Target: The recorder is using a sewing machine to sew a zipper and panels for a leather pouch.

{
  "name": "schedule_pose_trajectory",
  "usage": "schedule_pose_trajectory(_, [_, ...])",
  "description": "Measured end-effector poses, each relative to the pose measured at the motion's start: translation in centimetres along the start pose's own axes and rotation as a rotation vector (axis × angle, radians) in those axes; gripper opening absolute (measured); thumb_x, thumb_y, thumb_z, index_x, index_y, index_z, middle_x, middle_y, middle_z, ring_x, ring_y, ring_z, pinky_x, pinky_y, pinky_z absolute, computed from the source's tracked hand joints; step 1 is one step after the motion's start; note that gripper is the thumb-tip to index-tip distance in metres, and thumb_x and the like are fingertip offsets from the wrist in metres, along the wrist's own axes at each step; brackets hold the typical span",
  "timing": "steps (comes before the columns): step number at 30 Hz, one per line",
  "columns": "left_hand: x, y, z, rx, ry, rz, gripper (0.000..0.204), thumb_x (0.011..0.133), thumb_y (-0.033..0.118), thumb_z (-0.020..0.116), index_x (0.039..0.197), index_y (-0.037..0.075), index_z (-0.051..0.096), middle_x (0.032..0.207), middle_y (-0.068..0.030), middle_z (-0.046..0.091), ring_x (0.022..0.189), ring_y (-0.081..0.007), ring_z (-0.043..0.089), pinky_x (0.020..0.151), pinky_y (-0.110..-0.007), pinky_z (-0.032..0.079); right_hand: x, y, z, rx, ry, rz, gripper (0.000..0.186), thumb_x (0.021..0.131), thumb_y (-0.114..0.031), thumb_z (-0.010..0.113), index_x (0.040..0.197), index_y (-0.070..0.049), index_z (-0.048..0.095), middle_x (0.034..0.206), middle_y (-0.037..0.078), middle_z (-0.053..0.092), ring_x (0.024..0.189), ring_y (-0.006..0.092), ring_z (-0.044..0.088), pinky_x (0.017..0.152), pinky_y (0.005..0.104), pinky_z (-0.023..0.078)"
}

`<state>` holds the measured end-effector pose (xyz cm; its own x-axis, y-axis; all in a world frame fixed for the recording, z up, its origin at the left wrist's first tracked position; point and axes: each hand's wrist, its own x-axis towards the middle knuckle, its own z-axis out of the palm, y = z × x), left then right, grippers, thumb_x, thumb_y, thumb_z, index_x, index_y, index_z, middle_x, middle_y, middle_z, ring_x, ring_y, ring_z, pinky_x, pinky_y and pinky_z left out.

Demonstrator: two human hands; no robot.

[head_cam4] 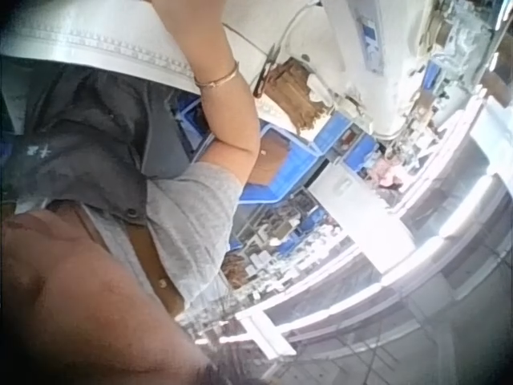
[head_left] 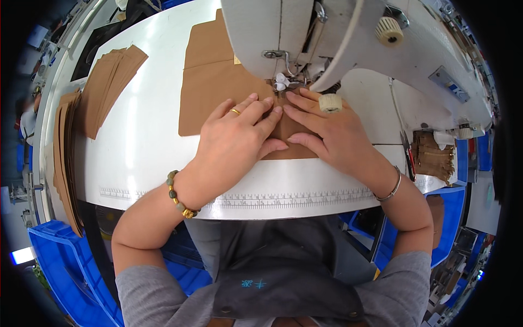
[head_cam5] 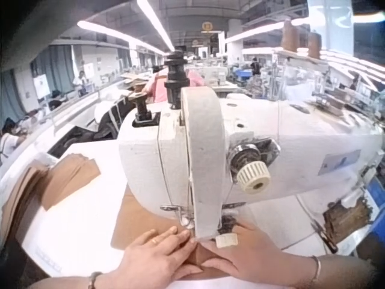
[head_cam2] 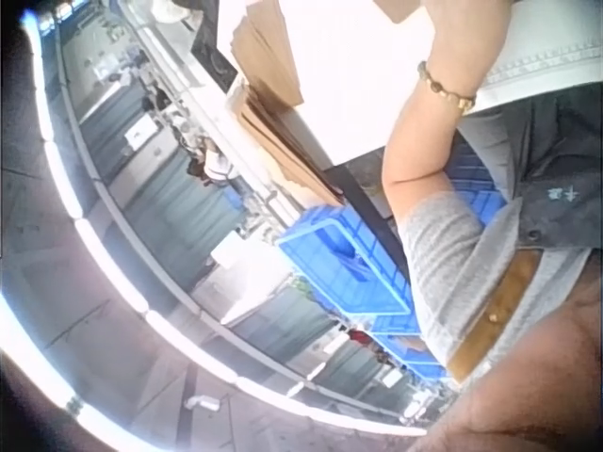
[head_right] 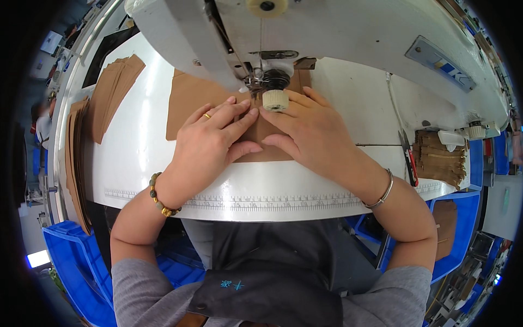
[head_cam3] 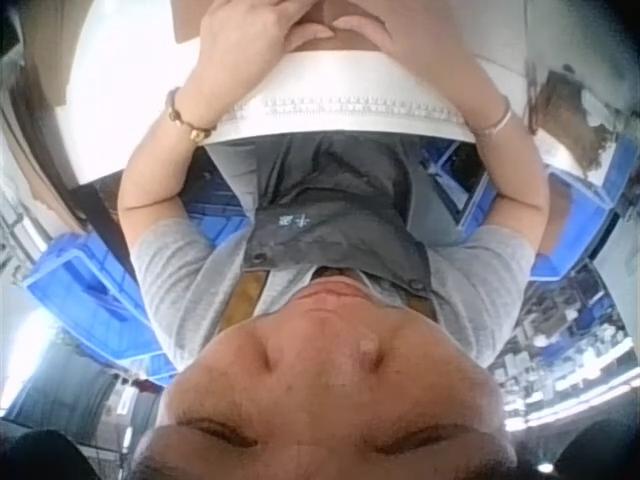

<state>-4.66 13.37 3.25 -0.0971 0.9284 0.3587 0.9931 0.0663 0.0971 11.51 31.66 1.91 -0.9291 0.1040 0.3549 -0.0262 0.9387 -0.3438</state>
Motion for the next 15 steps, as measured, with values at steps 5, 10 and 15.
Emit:
schedule_pose_trajectory(5, [0.37, -0.26, 0.06, 0.0, 0.007, -0.005, 0.059, 0.085, 0.046, 0.078, 0.131, 0.009, 0.074, 0.134, -0.0075, 0.071, 0.132, -0.0283, 0.064, 0.106, -0.047, 0.053, 0.43, 0.47, 0.31, -0.048, 0.034, -0.036, 0.05, 0.088, -0.037, 0.079, 0.13, -0.01, 0.073, 0.136, 0.01, 0.069, 0.134, 0.0302, 0.059, 0.119, 0.0523, 0.04])
schedule_pose_trajectory(10, [0.72, -0.55, 0.27, -0.013, 0.011, -0.011, 0.058, 0.086, 0.045, 0.078, 0.131, 0.009, 0.074, 0.134, -0.0082, 0.071, 0.132, -0.0294, 0.064, 0.106, -0.046, 0.052, 0.52, 0.71, 0.44, -0.047, 0.03, -0.031, 0.05, 0.089, -0.036, 0.079, 0.13, -0.01, 0.072, 0.137, 0.009, 0.069, 0.135, 0.0302, 0.058, 0.119, 0.0537, 0.04])
schedule_pose_trajectory(15, [0.88, -0.8, 0.37, -0.027, 0.019, -0.008, 0.056, 0.087, 0.045, 0.077, 0.129, 0.008, 0.075, 0.133, -0.0083, 0.071, 0.131, -0.0299, 0.064, 0.104, -0.045, 0.052, 0.6, 0.86, 0.3, -0.063, 0.033, -0.045, 0.05, 0.089, -0.036, 0.079, 0.13, -0.01, 0.071, 0.137, 0.009, 0.069, 0.136, 0.0303, 0.058, 0.119, 0.0543, 0.04])
